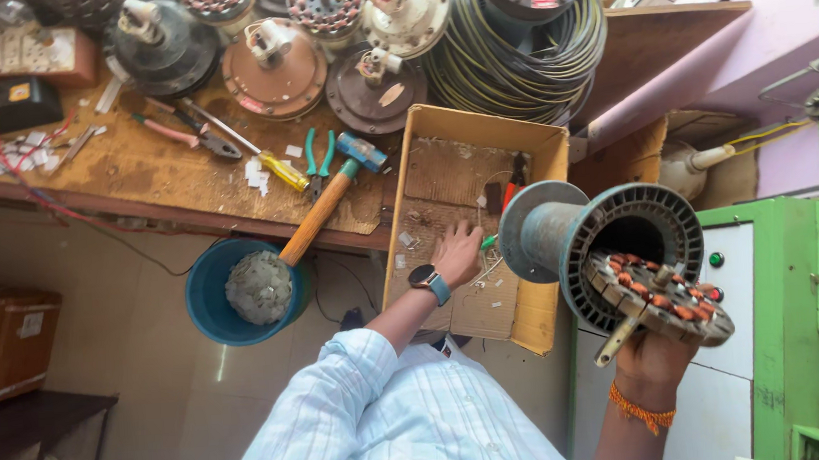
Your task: The person works on a motor stator assembly, using a screwdriver to adjust internal components and scissors to cut small white insulating pieces. They repeatedly insert the cut pieces into the stator slots and adjust the assembly with both hands.
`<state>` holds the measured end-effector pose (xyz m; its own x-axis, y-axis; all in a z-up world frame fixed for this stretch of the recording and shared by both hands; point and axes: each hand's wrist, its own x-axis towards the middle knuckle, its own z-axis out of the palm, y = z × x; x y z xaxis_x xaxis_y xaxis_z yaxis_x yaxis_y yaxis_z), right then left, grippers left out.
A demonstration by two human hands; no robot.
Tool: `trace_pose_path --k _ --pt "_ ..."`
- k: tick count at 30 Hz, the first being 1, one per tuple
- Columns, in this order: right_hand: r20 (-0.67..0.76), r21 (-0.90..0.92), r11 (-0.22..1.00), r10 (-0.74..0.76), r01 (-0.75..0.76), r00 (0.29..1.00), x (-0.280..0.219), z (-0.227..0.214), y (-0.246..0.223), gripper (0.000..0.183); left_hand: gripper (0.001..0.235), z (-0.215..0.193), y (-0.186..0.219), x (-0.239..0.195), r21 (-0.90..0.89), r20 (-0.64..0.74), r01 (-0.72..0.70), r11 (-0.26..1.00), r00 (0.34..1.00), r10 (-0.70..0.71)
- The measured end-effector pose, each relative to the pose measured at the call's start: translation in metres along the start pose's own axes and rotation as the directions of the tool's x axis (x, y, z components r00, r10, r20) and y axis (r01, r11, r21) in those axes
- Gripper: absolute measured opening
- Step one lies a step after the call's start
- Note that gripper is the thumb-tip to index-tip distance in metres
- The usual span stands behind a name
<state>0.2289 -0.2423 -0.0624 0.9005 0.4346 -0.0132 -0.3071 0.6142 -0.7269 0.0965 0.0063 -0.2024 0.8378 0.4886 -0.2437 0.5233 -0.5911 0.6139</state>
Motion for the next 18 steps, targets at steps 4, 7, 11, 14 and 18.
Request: trace_pose_path --k 4,7,11,14,18 --pt "0.008 0.013 0.995 0.099 -0.099 0.995 0.022 0.019 0.013 0.031 0.044 -0.012 0.004 0.029 0.077 -0.31 -0.149 0.986 0.936 0.166" --pt "0.148 0.047 0.995 0.084 -0.091 0.985 0.03 0.032 0.013 0.023 0.06 -0.016 -0.001 0.07 0.128 -0.243 -0.262 0.957 0.927 0.286" --pt "0.11 0.002 0.999 0.052 -0.053 0.993 0.029 0.046 0.002 0.025 0.05 0.008 -0.009 0.08 0.164 -0.223 -0.315 0.935 0.911 0.346" --pt "0.112 0.031 0.996 0.083 -0.087 0.99 0.027 0.05 -0.001 0.035 0.053 0.03 -0.013 0.058 0.147 -0.138 -0.327 0.933 0.928 0.347" --pt "0.138 0.055 0.995 0.074 -0.082 0.988 0.034 0.056 0.013 0.029 0.055 0.025 -0.003 0.023 -0.093 -0.142 -0.341 0.935 0.934 0.327"
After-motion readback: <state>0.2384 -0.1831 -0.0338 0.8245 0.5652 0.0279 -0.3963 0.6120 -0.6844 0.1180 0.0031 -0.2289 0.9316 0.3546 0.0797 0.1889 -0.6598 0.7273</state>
